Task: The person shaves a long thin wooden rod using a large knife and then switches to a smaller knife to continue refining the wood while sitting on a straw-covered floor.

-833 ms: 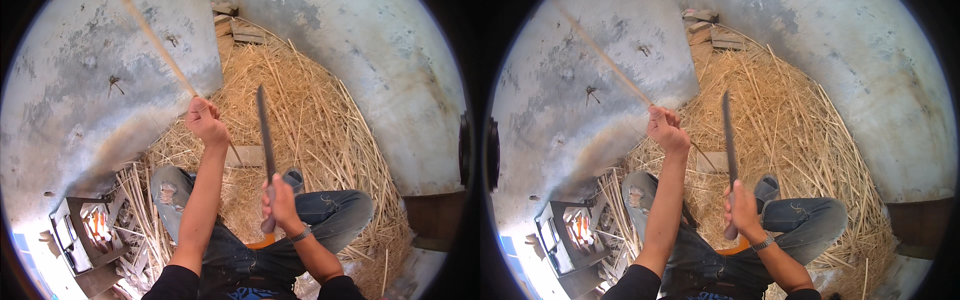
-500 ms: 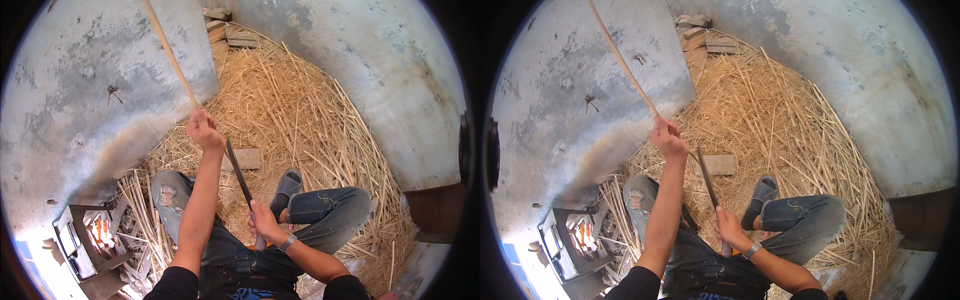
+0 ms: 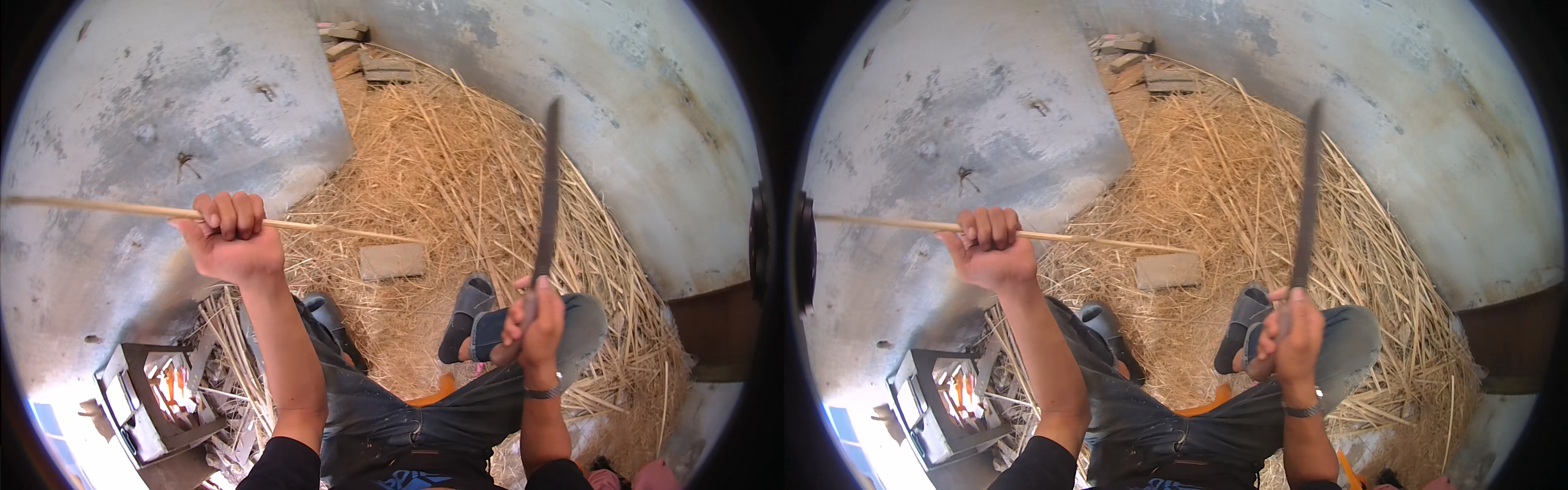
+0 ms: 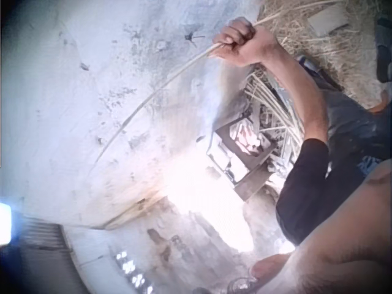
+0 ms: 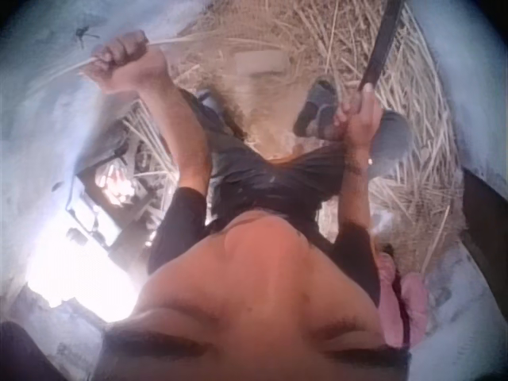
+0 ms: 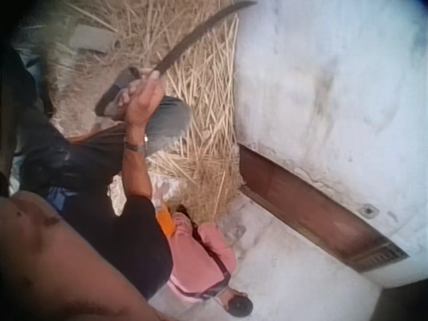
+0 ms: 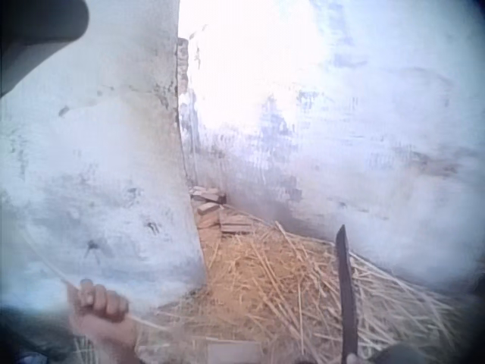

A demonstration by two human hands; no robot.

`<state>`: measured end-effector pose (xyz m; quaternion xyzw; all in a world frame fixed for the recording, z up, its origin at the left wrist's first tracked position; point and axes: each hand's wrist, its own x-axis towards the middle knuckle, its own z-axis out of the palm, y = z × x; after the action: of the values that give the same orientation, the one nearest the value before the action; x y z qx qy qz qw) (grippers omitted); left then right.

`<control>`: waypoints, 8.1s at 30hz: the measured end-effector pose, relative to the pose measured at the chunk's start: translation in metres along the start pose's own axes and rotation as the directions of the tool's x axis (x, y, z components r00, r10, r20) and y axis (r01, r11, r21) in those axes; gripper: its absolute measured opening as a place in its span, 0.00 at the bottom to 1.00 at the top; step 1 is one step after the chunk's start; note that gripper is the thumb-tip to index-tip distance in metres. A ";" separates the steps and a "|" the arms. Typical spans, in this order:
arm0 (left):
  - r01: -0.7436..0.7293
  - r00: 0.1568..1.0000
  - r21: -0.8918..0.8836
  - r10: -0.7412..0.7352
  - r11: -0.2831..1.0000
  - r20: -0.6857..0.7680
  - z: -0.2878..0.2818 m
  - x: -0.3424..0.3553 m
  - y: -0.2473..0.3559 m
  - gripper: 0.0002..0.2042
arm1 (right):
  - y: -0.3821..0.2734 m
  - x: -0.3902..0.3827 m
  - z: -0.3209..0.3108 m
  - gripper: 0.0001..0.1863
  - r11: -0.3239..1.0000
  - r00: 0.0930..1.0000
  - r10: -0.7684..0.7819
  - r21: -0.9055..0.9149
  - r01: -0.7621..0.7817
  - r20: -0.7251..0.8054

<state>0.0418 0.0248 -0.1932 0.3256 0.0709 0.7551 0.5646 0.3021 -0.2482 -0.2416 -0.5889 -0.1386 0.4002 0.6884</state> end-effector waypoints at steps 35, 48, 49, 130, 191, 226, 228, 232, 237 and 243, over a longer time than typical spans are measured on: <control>-0.142 0.990 -0.094 0.143 0.985 0.008 -0.009 -0.127 0.189 0.33 | 0.256 -0.058 -0.288 0.26 0.103 0.932 -0.122 -0.938 -0.331 -0.342; -0.237 0.971 -0.245 0.237 0.940 -0.030 -0.027 -0.157 0.220 0.33 | 0.421 -0.055 -0.202 0.21 0.039 0.935 -0.324 -0.989 -0.140 -0.145; -0.260 0.965 -0.239 0.259 0.936 -0.034 -0.027 -0.160 0.227 0.33 | 0.412 -0.047 -0.190 0.21 0.092 0.959 -0.218 -0.982 -0.163 -0.180; 0.086 0.988 0.184 -0.061 0.979 -0.139 -0.014 -0.340 0.176 0.16 | 0.061 -0.120 0.066 0.18 0.966 0.870 -0.163 0.256 0.044 0.465; 0.211 0.814 0.963 -0.576 0.166 -0.079 -0.028 -0.312 0.158 0.08 | 0.074 -0.075 0.075 0.17 0.390 0.653 -0.468 -0.524 0.757 0.595; 0.320 0.787 0.920 -0.605 0.228 -0.124 -0.028 -0.304 0.166 0.10 | 0.072 -0.097 0.075 0.20 0.803 0.719 -0.232 -0.288 0.521 0.655; 0.329 0.778 0.916 -0.615 0.230 -0.126 -0.029 -0.304 0.166 0.10 | 0.071 -0.098 0.076 0.18 0.777 0.709 -0.262 -0.292 0.557 0.655; 0.352 0.770 0.901 -0.626 0.254 -0.124 -0.032 -0.306 0.165 0.10 | 0.069 -0.107 0.080 0.11 0.803 0.722 -0.288 -0.252 0.540 0.629; 0.373 0.765 0.893 -0.629 0.252 -0.142 -0.033 -0.305 0.167 0.11 | 0.069 -0.111 0.082 0.10 0.810 0.732 -0.220 -0.297 0.505 0.644; 0.366 0.774 0.897 -0.616 0.248 -0.146 -0.032 -0.303 0.165 0.12 | 0.076 -0.128 0.082 0.11 0.809 0.676 -0.107 -0.331 0.486 0.729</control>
<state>-0.0640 -0.2979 -0.2645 0.6188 0.4883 0.3362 0.5153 0.1364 -0.2833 -0.2543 -0.5256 -0.5765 0.4144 0.4688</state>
